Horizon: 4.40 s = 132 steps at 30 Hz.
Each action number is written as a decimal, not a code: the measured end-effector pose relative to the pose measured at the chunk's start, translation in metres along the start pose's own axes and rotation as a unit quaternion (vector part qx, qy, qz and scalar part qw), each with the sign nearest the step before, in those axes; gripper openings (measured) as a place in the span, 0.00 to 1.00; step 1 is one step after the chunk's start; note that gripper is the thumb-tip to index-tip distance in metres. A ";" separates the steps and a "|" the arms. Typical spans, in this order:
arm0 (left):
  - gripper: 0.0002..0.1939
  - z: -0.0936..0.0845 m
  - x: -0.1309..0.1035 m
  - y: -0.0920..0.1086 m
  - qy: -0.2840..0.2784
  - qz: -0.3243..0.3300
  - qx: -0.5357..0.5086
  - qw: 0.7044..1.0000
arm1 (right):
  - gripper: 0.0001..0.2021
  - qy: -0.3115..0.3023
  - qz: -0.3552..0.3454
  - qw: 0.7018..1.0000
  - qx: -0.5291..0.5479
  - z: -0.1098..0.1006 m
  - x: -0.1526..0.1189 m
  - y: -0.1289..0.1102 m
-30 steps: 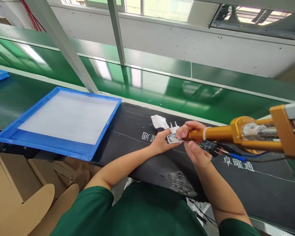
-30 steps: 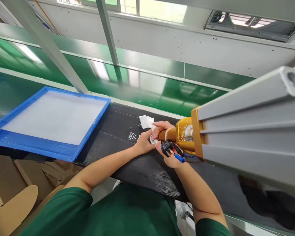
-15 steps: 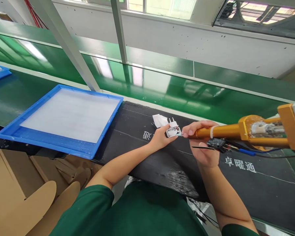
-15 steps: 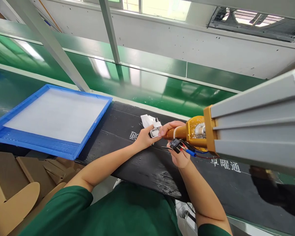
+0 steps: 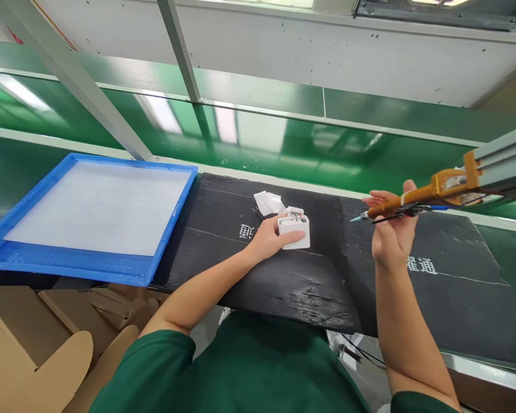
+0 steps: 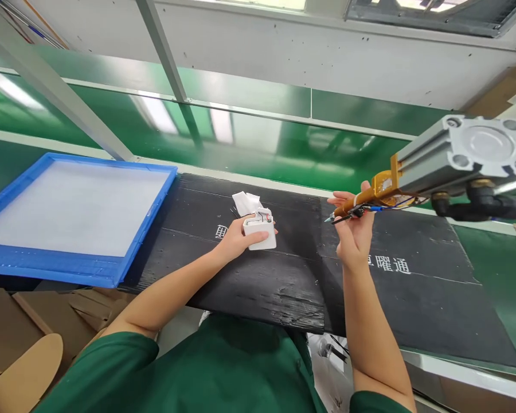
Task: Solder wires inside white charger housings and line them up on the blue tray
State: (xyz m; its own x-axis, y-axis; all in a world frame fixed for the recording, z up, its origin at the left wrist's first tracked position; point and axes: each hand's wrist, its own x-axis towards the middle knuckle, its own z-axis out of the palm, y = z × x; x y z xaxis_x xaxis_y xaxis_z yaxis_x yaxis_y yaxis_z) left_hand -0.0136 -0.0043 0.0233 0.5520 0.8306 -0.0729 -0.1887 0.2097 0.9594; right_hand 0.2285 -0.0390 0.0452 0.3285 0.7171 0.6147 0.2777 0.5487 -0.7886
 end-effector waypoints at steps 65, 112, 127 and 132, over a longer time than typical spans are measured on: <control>0.15 0.016 -0.006 -0.019 -0.127 0.090 0.441 0.884 | 0.17 0.045 -0.034 0.998 -0.005 -0.010 -0.015 0.011; 0.17 0.021 -0.015 -0.028 -0.105 0.201 0.711 0.665 | 0.17 0.032 -0.042 0.997 -0.058 -0.011 -0.016 0.011; 0.25 -0.019 0.027 0.001 0.147 -0.094 -0.084 0.981 | 0.16 0.060 -0.029 0.997 -0.024 -0.016 -0.014 0.018; 0.26 -0.058 0.034 0.021 0.232 -0.029 0.095 0.967 | 0.12 0.092 -0.012 0.996 -0.005 -0.016 -0.012 0.018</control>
State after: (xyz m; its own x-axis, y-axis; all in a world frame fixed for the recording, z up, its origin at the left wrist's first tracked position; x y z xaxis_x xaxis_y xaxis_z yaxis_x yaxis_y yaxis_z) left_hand -0.0458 0.0587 0.0253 0.1241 0.9718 -0.2004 0.0097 0.2008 0.9796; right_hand 0.2443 -0.0445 0.0242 0.4822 0.6123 0.6265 0.2951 0.5599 -0.7743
